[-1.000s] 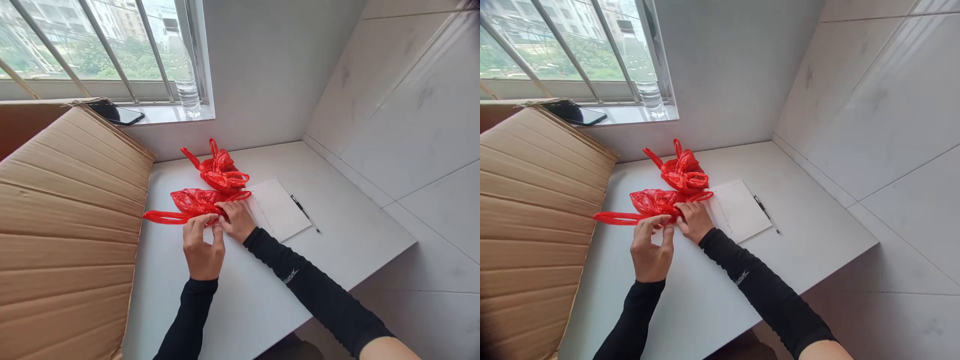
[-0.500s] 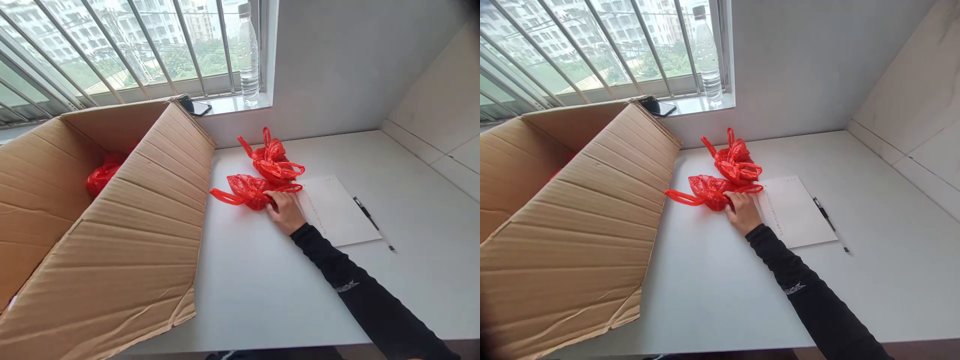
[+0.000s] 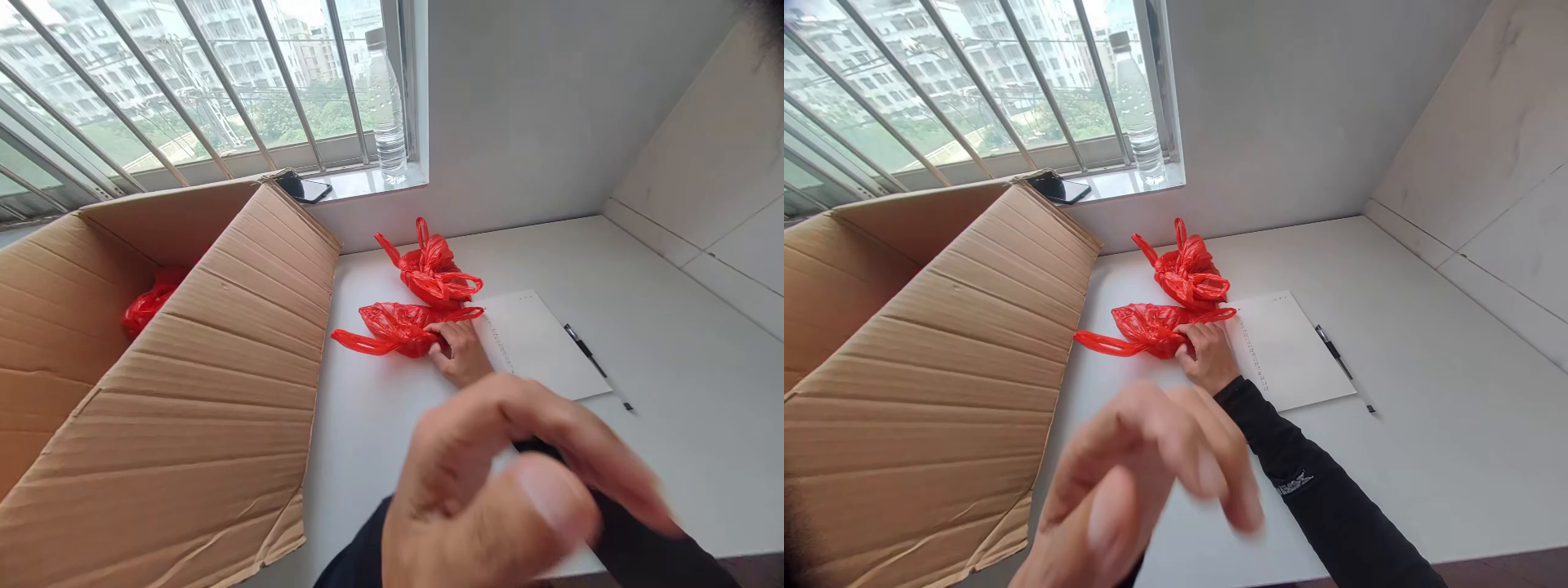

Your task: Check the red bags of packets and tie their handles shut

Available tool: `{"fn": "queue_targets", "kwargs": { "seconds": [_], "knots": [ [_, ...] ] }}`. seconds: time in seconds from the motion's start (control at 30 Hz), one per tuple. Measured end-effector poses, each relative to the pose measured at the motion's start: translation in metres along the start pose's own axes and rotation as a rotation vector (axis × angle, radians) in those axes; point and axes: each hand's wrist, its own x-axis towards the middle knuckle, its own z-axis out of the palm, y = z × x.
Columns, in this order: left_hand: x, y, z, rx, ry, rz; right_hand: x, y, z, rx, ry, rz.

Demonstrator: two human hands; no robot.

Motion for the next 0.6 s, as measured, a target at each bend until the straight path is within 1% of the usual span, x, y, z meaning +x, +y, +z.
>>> {"fn": "queue_targets", "kwargs": {
  "seconds": [0.07, 0.1, 0.13, 0.17, 0.2, 0.27, 0.3, 0.37, 0.53, 0.6],
  "knots": [
    [0.019, -0.029, -0.014, 0.197, 0.156, 0.021, -0.004, -0.002, -0.009, 0.001, 0.039, 0.009],
    [0.026, -0.048, -0.021, 0.316, 0.230, 0.035, -0.006, -0.004, -0.013, 0.002, 0.061, 0.015],
    [0.032, -0.068, -0.028, 0.425, 0.274, 0.051, -0.009, -0.006, -0.017, 0.005, 0.084, 0.024],
    [0.035, -0.087, -0.033, 0.496, 0.276, 0.063, -0.012, -0.008, -0.021, 0.008, 0.104, 0.033],
    [0.035, -0.104, -0.036, 0.533, 0.240, 0.077, -0.015, -0.011, -0.024, 0.013, 0.120, 0.042],
    [0.031, -0.130, -0.036, 0.573, 0.177, 0.094, -0.020, -0.016, -0.027, 0.027, 0.133, 0.058],
    [0.028, -0.137, -0.035, 0.593, 0.162, 0.101, -0.022, -0.018, -0.027, 0.034, 0.132, 0.064],
    [0.021, -0.145, -0.032, 0.619, 0.172, 0.105, -0.023, -0.020, -0.028, 0.044, 0.131, 0.081],
    [0.017, -0.146, -0.036, 0.646, 0.304, 0.100, -0.020, -0.013, -0.035, 0.042, 0.217, 0.182],
    [0.018, -0.144, -0.035, 0.650, 0.300, 0.125, -0.019, -0.010, -0.038, 0.054, 0.227, 0.194]
  ]
}}
